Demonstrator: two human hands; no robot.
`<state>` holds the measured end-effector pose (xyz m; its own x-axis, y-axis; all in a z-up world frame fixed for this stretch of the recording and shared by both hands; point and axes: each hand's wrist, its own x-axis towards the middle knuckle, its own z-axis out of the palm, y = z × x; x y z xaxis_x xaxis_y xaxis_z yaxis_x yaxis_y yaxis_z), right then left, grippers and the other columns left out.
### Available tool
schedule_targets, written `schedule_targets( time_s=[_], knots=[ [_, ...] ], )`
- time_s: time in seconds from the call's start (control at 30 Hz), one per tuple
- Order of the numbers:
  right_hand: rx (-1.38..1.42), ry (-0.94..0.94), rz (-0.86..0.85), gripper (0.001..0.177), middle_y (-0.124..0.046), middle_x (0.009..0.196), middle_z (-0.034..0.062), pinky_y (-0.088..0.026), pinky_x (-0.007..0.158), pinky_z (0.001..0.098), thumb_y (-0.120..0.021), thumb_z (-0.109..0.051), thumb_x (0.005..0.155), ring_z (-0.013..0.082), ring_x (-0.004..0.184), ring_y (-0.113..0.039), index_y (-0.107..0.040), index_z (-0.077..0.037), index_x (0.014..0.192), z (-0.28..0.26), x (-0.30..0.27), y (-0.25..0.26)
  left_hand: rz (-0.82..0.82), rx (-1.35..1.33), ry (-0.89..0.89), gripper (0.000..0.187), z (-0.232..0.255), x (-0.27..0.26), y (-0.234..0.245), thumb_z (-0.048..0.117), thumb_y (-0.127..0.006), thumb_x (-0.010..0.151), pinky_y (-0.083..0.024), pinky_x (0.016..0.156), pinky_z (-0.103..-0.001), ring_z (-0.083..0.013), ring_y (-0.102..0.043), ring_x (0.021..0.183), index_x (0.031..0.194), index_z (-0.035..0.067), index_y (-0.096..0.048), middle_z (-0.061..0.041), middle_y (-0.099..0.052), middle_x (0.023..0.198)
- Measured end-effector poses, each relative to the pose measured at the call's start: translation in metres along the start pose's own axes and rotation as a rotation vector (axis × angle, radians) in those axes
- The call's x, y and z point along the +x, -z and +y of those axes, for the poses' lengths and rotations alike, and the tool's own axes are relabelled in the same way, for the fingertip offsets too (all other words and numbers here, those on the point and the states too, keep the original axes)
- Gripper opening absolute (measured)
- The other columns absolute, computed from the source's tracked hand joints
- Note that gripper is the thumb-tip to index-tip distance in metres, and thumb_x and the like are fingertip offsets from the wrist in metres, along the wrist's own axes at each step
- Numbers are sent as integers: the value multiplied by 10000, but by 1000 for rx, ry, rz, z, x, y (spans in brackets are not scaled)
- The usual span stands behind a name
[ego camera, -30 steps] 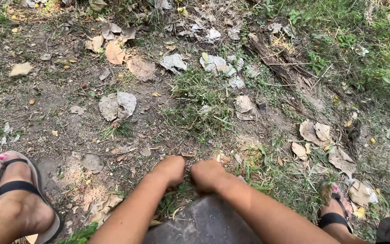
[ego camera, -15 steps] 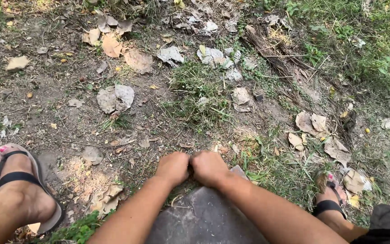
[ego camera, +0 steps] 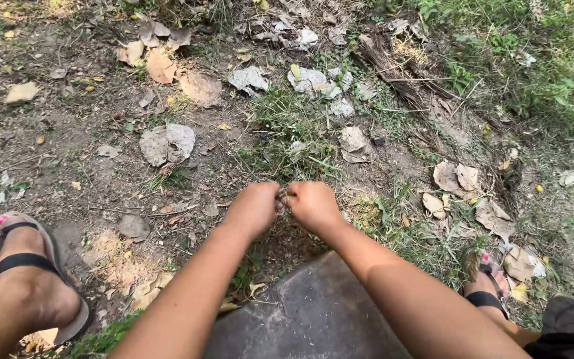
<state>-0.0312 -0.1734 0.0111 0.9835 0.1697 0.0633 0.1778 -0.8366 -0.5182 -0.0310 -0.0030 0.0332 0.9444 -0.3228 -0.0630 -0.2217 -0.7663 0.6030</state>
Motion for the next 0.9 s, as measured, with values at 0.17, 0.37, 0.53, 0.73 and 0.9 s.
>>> schedule_targets(
  time_s=[0.17,0.37,0.53,0.73,0.9],
  knots=[
    [822,-360,-38,132,-761,787,127,-407,497,378,-605,-61,867,197,543,-528,-716,-7,821,24,8,-25,123,-195,81,142,-2,13,-23,88,-693,829,-559,738,-473,-354,-728,830,970,74,-707,-182,-747,909],
    [1375,-477,-13,140,-613,639,38,-351,378,285,-606,-37,915,92,435,-451,-675,-13,796,-54,39,58,101,-877,295,286,31,37,13,276,-455,1035,-527,599,-378,-197,-636,652,1040,78,-661,-67,-689,821],
    [1171,-252,21,135,-610,675,8,-402,457,233,-729,-90,943,64,497,-494,-685,-6,846,-42,76,56,153,-1295,262,341,15,69,10,304,-384,1091,-510,575,-313,-108,-564,629,1039,70,-627,-4,-637,790],
    [1194,-310,75,128,-653,798,72,-480,501,256,-711,-78,937,128,601,-591,-688,27,1008,-21,81,46,149,-1442,303,449,30,93,6,354,-470,1065,-526,739,-391,-210,-567,836,1408,67,-433,-122,-607,1183],
    [782,-217,131,712,-548,1382,139,-632,817,330,-720,20,752,269,1100,-689,-457,-57,1409,5,81,46,-49,-1004,420,853,48,100,36,587,-423,1001,-269,1144,-612,-372,-270,1499,1638,207,0,-188,-202,1672]
  ],
)
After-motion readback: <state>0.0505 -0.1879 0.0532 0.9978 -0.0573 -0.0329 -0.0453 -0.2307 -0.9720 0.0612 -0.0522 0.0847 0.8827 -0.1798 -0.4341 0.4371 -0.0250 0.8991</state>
